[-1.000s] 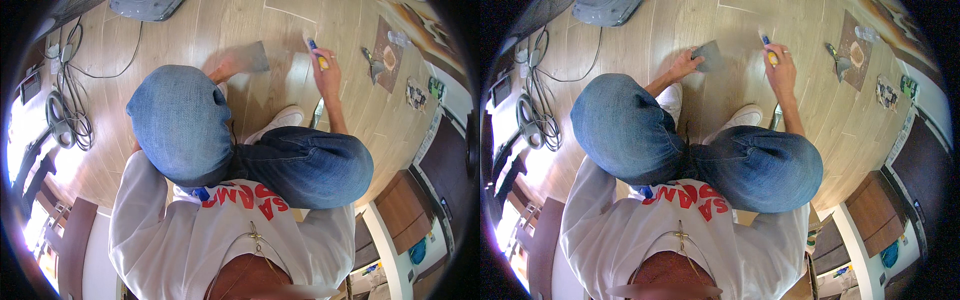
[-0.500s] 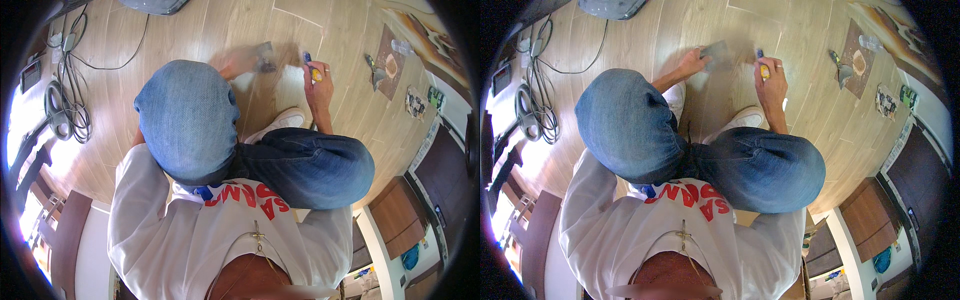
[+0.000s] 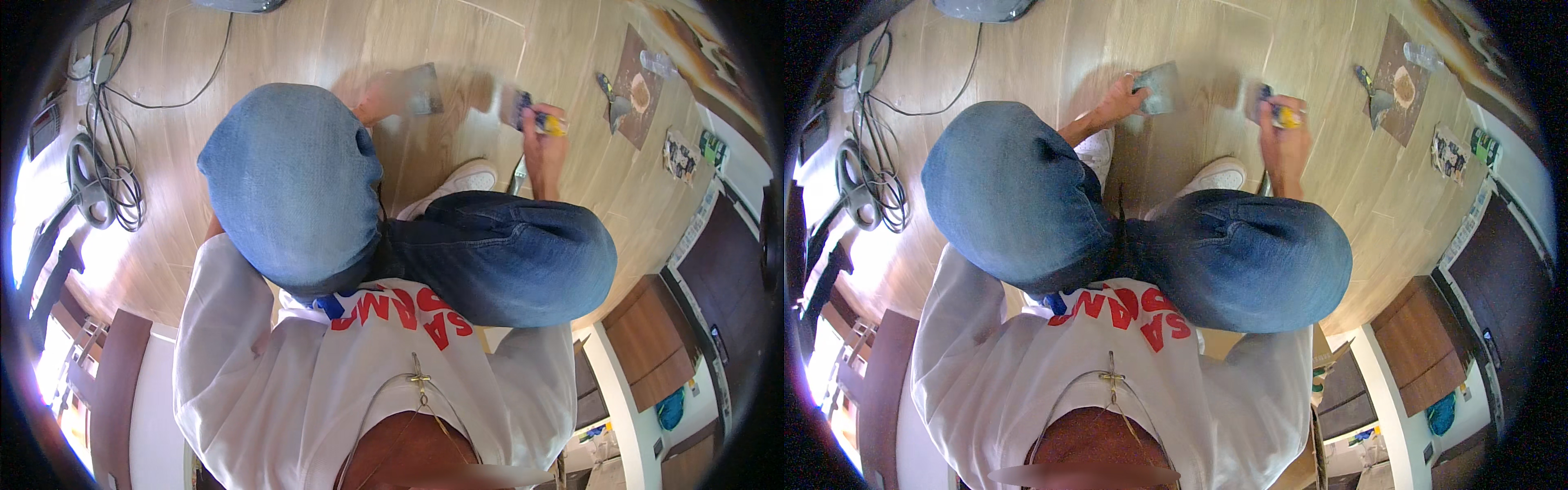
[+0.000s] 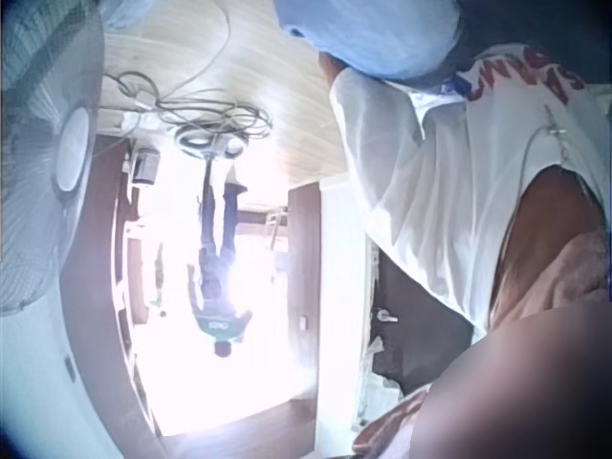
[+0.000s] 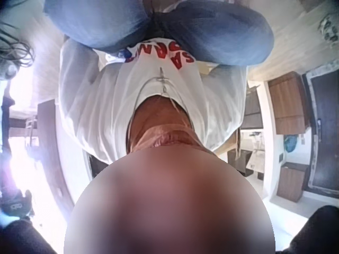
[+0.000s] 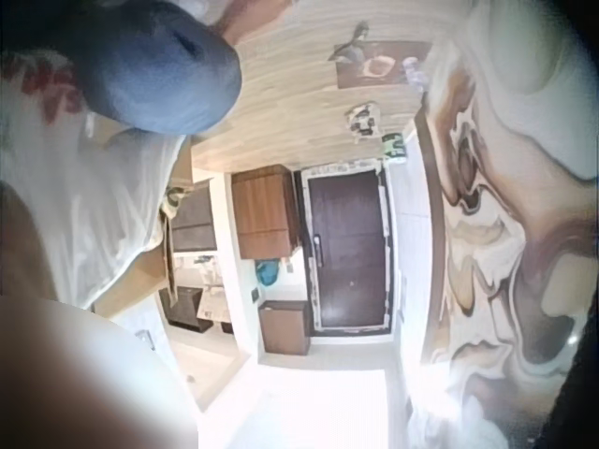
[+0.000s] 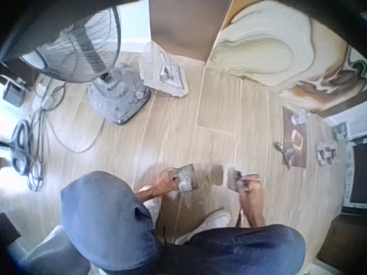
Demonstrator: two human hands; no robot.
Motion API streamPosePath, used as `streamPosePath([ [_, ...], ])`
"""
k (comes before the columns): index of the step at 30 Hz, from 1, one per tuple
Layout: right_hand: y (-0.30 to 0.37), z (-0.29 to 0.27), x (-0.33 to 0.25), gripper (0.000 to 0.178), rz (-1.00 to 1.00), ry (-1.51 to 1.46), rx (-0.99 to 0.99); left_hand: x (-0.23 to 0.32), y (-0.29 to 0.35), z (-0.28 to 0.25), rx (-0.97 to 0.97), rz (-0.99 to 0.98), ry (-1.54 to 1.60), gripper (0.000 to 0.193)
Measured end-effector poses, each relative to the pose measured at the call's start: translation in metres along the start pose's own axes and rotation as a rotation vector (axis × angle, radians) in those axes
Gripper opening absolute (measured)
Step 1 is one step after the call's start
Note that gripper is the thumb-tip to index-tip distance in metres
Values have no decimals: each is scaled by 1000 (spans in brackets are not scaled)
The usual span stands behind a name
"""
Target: The person is applying grout to the gaps between floor tiles. They use a trowel to scoop grout and a smaller tool to push it into the joints, then wipe the excess with a sponge.
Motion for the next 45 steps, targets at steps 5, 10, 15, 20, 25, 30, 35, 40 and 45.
streamPosePath([
  [5,33,-37,42,18,-2,235,-69,-3,-6,4,-1,-93,31,52],
  [10,68,12,16,18,-10,298,-150,11,1,-1,18,-112,171,56],
  [15,33,16,-3,22,-16,54,-65,19,2,-6,-23,-99,57,56],
  [20,13,-6,-4,21,52,133,-64,-16,-1,-6,68,29,-30,51],
  [25,45,32,1,24,-132,188,-133,59,16,-22,-104,116,-197,49],
  [30,35,63,-48,20,-163,-46,-208,110,29,-38,-149,131,-371,54],
  [35,9,45,-60,15,-220,-143,-164,24,14,-21,30,86,-244,52],
  [40,-3,45,-40,20,-328,63,-67,57,17,-23,-93,-88,12,49],
  [45,40,79,-48,35,-390,11,-336,27,15,-12,30,24,94,48],
])
Point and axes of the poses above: each hand's wrist, its own y-axis away from the middle knuckle, its own z-axis out of the palm, x = y × z, the point moved 6 cm from there along -y, towards the middle knuckle, and after that the axes turned 13 degrees about x, right-handed, at the moved point
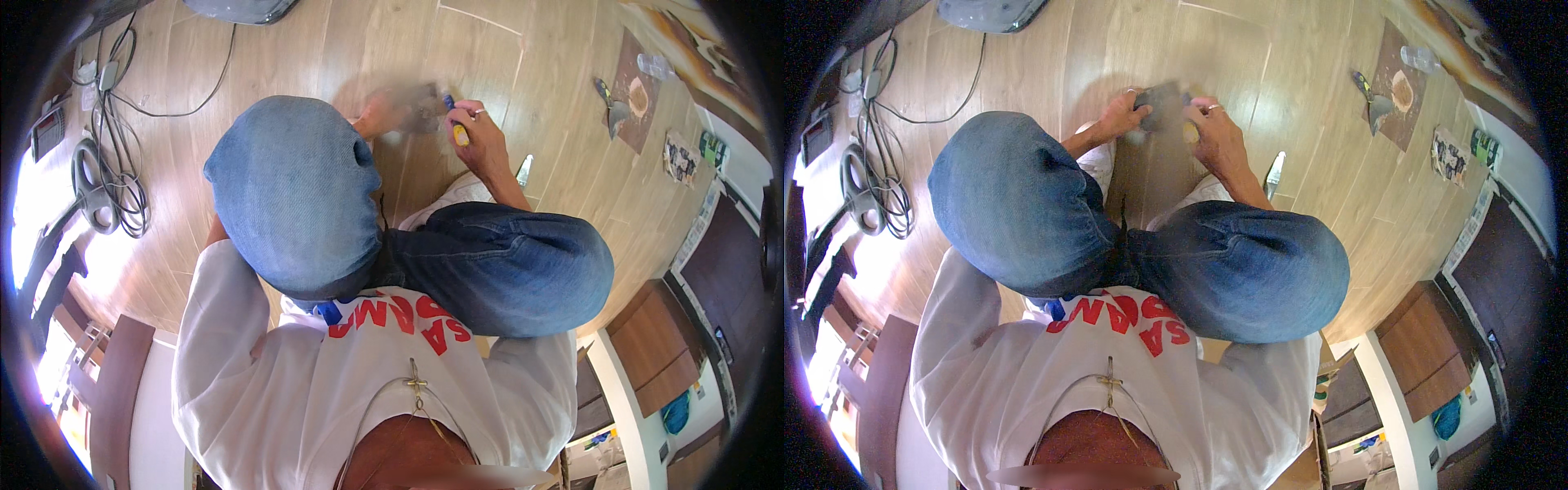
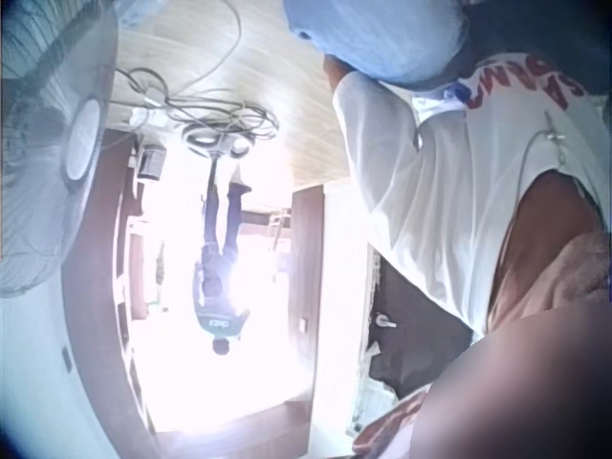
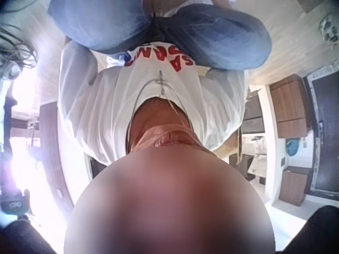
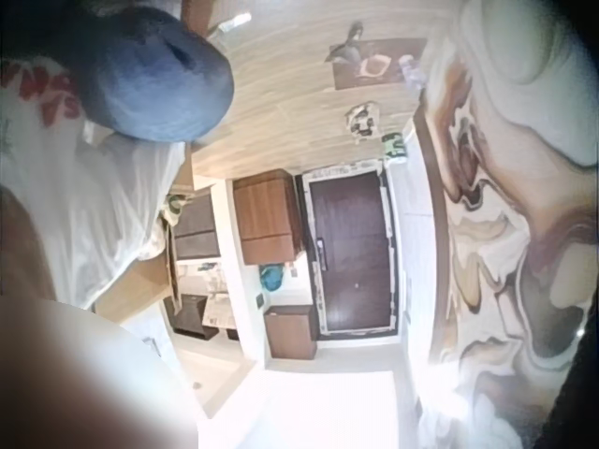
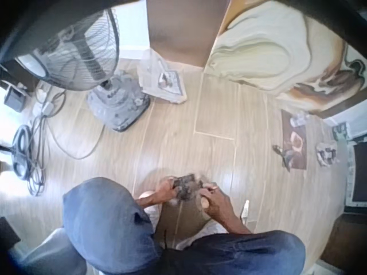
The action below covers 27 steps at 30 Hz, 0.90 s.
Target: The person is applying grout to the gaps between floor tiles. They use a trowel to scoop grout and a smaller tool to push it into the joints, then wipe the excess with a sponge.
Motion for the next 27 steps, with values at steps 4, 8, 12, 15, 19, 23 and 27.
streamPosePath([
  [4,-24,-18,-11,30,-78,-190,115,-48,0,-1,46,-161,-124,48],
  [8,-46,-41,9,24,-108,20,264,3,0,3,-63,-178,16,47],
  [12,-30,-7,10,32,-217,98,72,-23,-6,16,-19,-252,234,45],
  [15,-22,-14,-19,30,-186,-48,-18,-40,-2,15,81,-240,280,40],
  [19,-42,-50,-4,23,-61,-184,182,-34,0,15,-35,-396,414,49],
  [23,-58,-72,16,18,31,-49,379,-46,-8,-9,-87,-327,451,50],
  [27,-50,-53,36,22,93,133,317,-36,-10,-55,-42,-337,411,46],
])
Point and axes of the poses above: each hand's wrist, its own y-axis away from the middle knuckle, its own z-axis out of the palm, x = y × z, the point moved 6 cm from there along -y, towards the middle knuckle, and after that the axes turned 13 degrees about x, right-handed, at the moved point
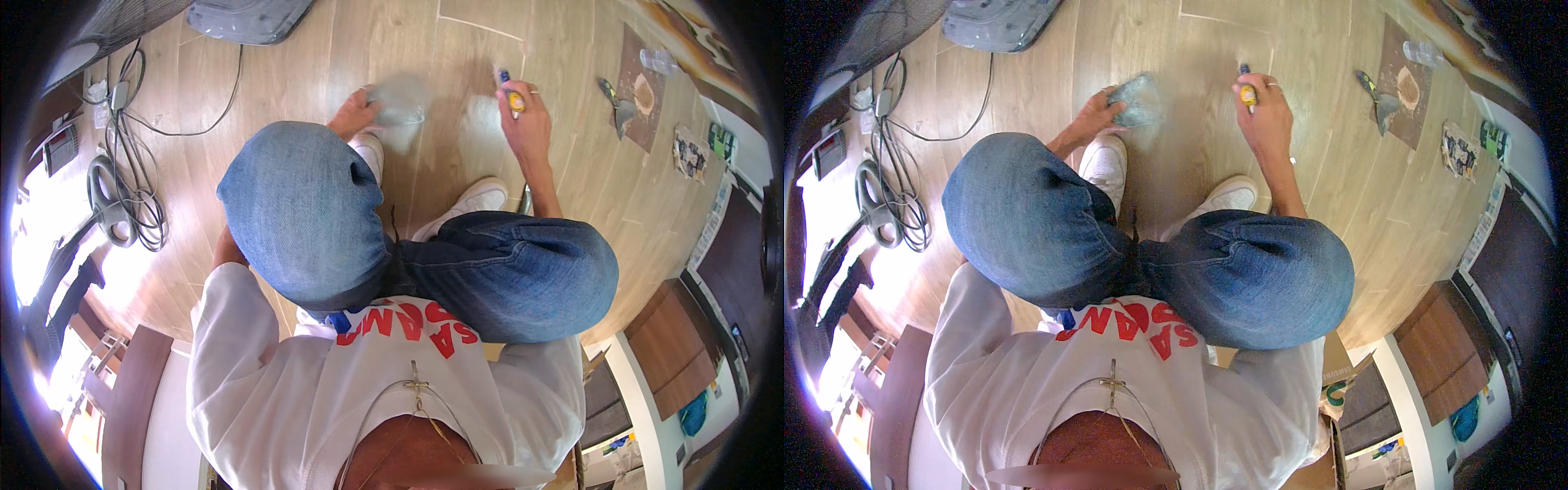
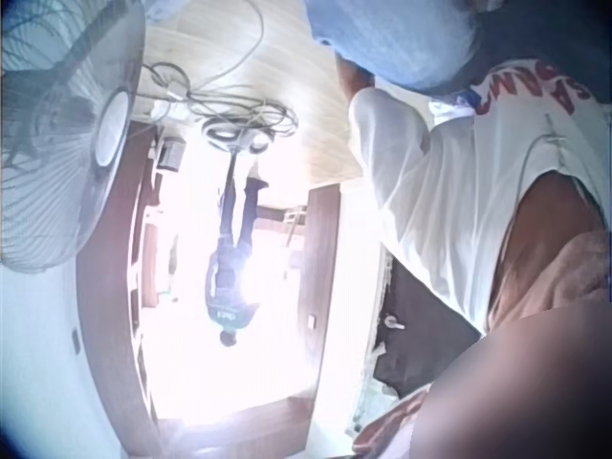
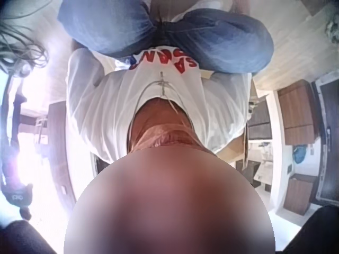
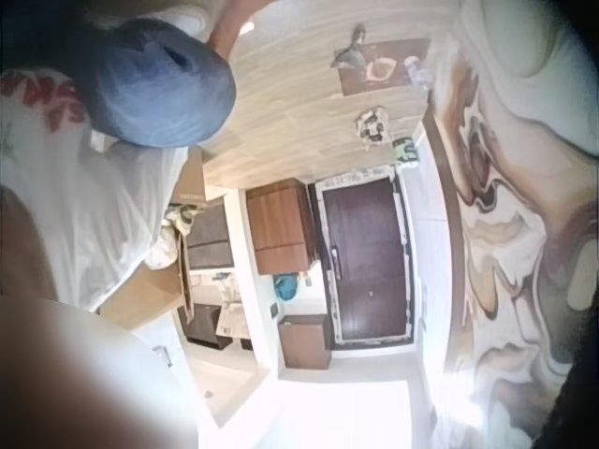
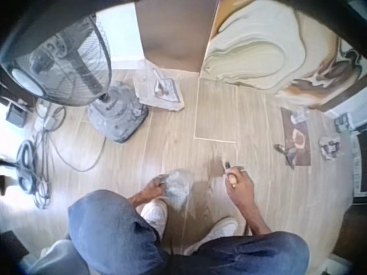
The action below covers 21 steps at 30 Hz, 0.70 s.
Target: The person is applying grout to the gaps between floor tiles. They use a trowel to scoop grout and a smaller tool to push it into the joints, then wipe the excess with a sponge.
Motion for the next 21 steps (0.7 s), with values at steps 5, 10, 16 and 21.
streamPosePath([
  [5,38,58,-58,20,-208,-113,-121,-36,-21,-56,94,64,-227,44],
  [10,35,53,-79,19,-82,-319,-127,-28,-18,-23,57,29,-164,50],
  [16,23,-23,-44,24,278,-257,65,12,-1,2,-118,16,-58,52],
  [21,59,-102,-18,21,302,-222,386,56,-7,52,-418,106,-175,56],
])
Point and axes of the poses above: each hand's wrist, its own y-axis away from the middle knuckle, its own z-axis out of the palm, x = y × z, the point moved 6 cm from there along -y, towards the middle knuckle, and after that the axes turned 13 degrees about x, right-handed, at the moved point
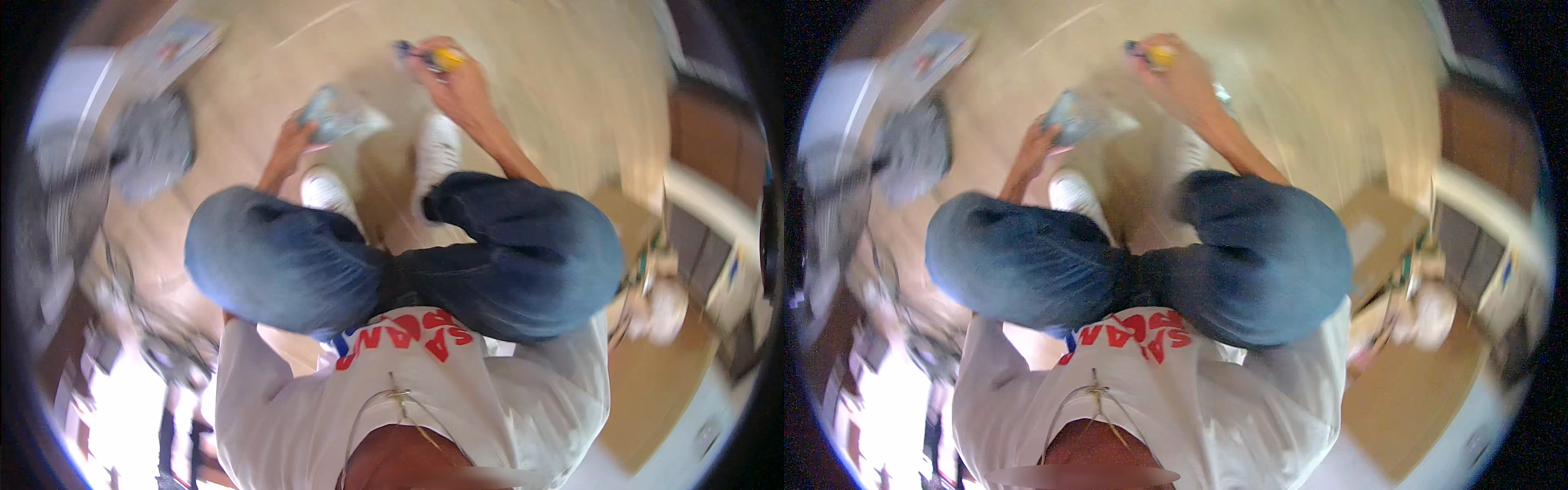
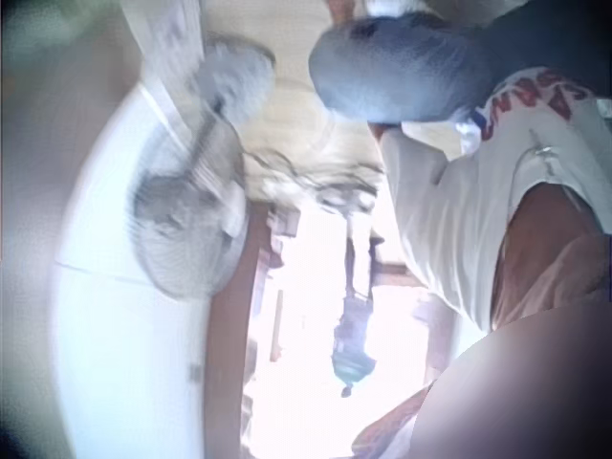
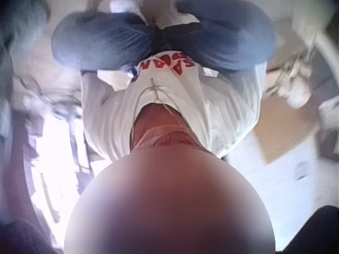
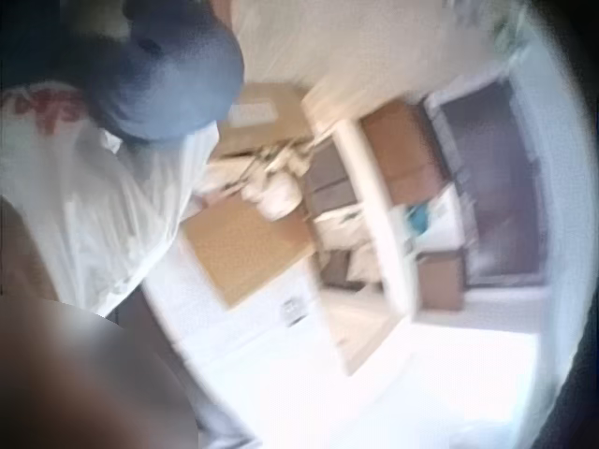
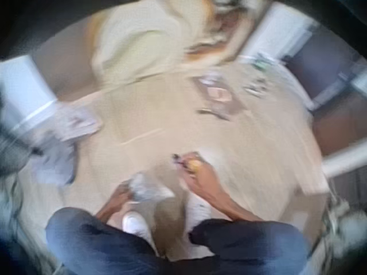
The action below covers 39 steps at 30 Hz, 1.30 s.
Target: The person is applying grout to the gaps between floor tiles. They use a trowel to scoop grout and a smaller tool to push it into the joints, then wipe the excess with a sponge.
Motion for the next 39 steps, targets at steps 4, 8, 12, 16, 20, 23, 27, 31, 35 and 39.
streamPosePath([
  [4,13,-73,-5,23,134,91,245,43,-29,48,-112,-32,-87,55],
  [8,81,-145,-27,21,200,306,427,71,-41,105,-319,-33,-106,52],
  [12,154,-193,-33,22,306,476,577,94,-41,153,-487,0,-172,49],
  [16,201,-254,-31,22,363,638,600,125,-23,245,-646,56,-231,48],
  [20,275,-230,17,23,807,377,562,149,10,304,-708,55,-355,49],
  [23,308,-230,46,24,821,200,683,156,35,368,-823,35,-459,49],
  [27,324,-245,52,24,920,105,651,166,92,468,-994,43,-597,46],
  [31,362,-247,61,22,849,20,755,137,191,590,-1123,105,-767,39],
  [35,386,-251,69,22,836,-31,772,81,319,763,-1399,289,-715,36],
  [39,399,-273,61,20,803,-55,827,72,365,868,-1251,789,-898,30],
])
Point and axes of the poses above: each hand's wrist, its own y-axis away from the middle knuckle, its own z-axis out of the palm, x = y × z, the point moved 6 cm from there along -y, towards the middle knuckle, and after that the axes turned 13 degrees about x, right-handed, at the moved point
